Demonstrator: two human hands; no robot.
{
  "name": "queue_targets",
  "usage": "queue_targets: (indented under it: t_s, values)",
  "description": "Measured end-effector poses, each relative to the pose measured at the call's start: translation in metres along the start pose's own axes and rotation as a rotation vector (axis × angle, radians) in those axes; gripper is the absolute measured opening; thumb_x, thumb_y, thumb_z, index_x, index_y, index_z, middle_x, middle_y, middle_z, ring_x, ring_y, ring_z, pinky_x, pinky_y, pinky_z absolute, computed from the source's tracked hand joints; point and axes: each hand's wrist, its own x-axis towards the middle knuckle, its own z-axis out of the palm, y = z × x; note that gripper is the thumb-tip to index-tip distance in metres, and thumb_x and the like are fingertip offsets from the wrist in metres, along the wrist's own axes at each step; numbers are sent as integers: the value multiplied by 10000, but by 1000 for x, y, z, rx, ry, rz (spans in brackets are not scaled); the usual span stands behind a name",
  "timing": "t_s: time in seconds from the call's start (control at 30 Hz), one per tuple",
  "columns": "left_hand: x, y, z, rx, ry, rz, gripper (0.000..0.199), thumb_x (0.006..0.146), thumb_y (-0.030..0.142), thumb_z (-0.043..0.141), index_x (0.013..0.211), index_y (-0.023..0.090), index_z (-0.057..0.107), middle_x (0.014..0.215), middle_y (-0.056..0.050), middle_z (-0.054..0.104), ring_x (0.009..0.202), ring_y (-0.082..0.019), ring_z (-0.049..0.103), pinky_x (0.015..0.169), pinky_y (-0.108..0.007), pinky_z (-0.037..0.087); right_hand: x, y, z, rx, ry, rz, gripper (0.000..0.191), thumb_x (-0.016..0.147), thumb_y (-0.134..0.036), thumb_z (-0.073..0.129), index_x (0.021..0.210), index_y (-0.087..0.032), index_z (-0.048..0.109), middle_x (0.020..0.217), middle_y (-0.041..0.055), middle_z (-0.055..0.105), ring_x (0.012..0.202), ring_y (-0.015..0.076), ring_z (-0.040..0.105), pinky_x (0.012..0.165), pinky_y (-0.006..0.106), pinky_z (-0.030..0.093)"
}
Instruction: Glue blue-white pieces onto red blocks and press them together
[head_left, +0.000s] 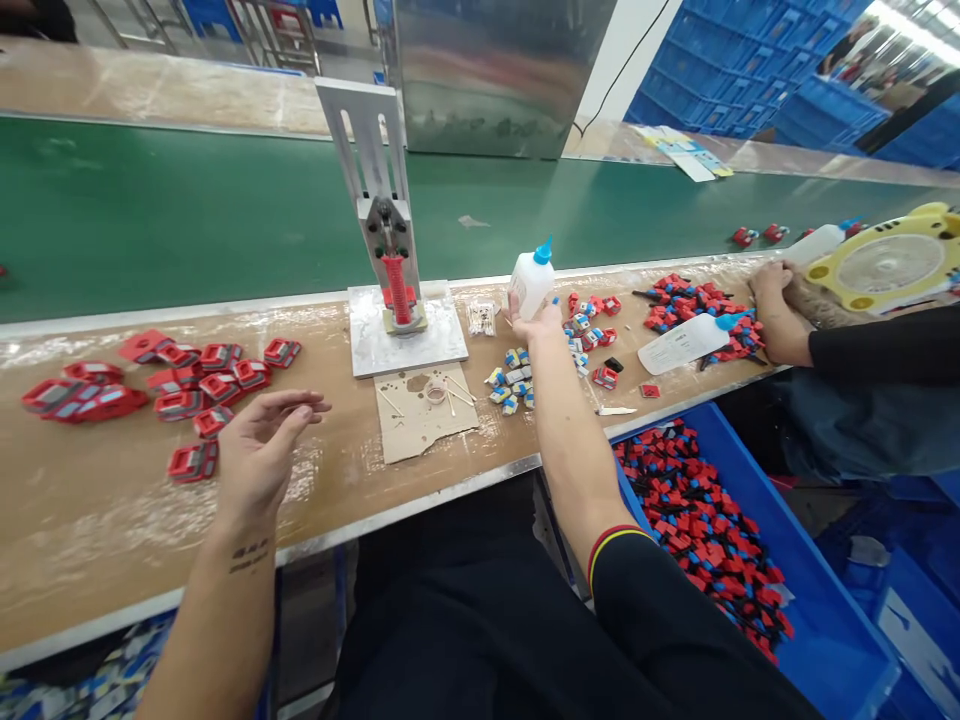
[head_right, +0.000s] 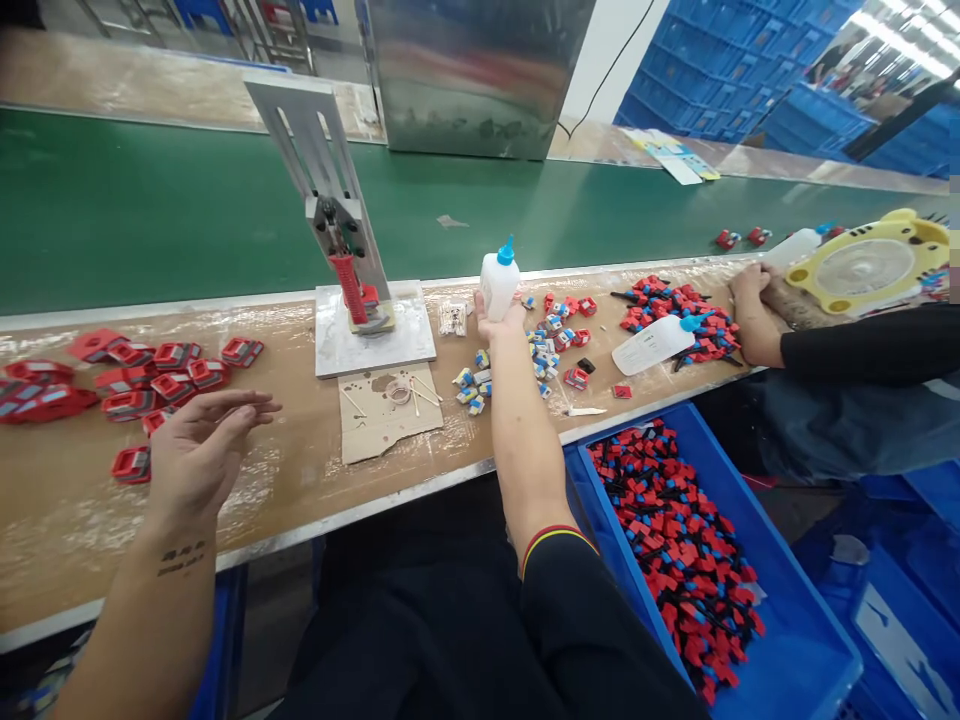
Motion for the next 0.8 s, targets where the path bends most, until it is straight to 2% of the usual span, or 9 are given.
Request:
queue_targets:
  t_s: [0.13,0.23,0.27,0.37,0.47,0.53,0.63,0.7,0.8]
  values:
    - [-12,-1,-11,101,124,-30,392,704,548,882,805,207,718,854,-50,784,786,-227,748,684,-353,610,-55,27,-33,-127,-34,-63,192,994,-251,606,808,-207,599,598,-49,628,510,72,590,462,129,523]
    - [-22,-8,-27,295,141,22,491,852,641,712,699,179,647,862,-91,775,763,-199,714,685,-318,582,-92,51,-71,-232,-95,-121,401,837,-354,869,696,-210,523,500,-114,509,365,23,386,333,110,300]
    - [-24,-9,-31,375,122,64,496,912,623,648,685,181,643,842,-86,768,741,-190,697,682,-315,571,-100,55,-81,-277,-122,-149,484,793,-434,906,654,-208,502,458,-122,457,351,21,352,329,120,274]
    - [-24,-11,-34,637,-35,255,412,1005,473,564,735,192,698,813,-61,746,719,-180,671,708,-314,549,-113,59,-97,-528,-328,-468,615,807,-685,807,583,-210,487,409,-99,400,358,45,366,357,165,295]
    - [-10,-13,-18,887,-307,479,262,1015,323,582,864,202,758,900,-73,744,831,-207,685,791,-333,539,-116,56,-100,-694,-506,-761,491,918,-653,713,729,-213,605,556,-54,553,452,77,488,416,194,367]
    - [5,-16,-1,1032,-475,592,216,1001,188,575,980,216,788,927,-79,732,866,-217,666,802,-339,519,-118,56,-103,-716,-545,-835,296,968,-515,718,897,-235,654,735,-28,660,542,88,567,453,198,407]
    - [32,-22,19,1199,-631,666,371,934,15,567,1117,242,795,981,-84,719,896,-217,641,794,-333,487,-121,59,-116,-729,-579,-885,120,1001,-361,692,965,-248,674,864,-8,695,594,89,593,473,205,426]
    - [47,-27,26,1267,-692,677,383,929,0,589,1136,249,793,1012,-89,709,930,-221,641,816,-337,480,-121,61,-127,-747,-600,-891,105,1012,-301,669,934,-237,697,861,0,690,595,88,587,471,209,418]
    - [59,-33,29,1312,-785,675,245,958,52,634,1006,227,798,989,-85,695,913,-213,654,808,-334,481,-122,62,-135,-731,-630,-882,111,1012,-236,655,922,-235,719,859,6,698,606,91,595,478,214,417]
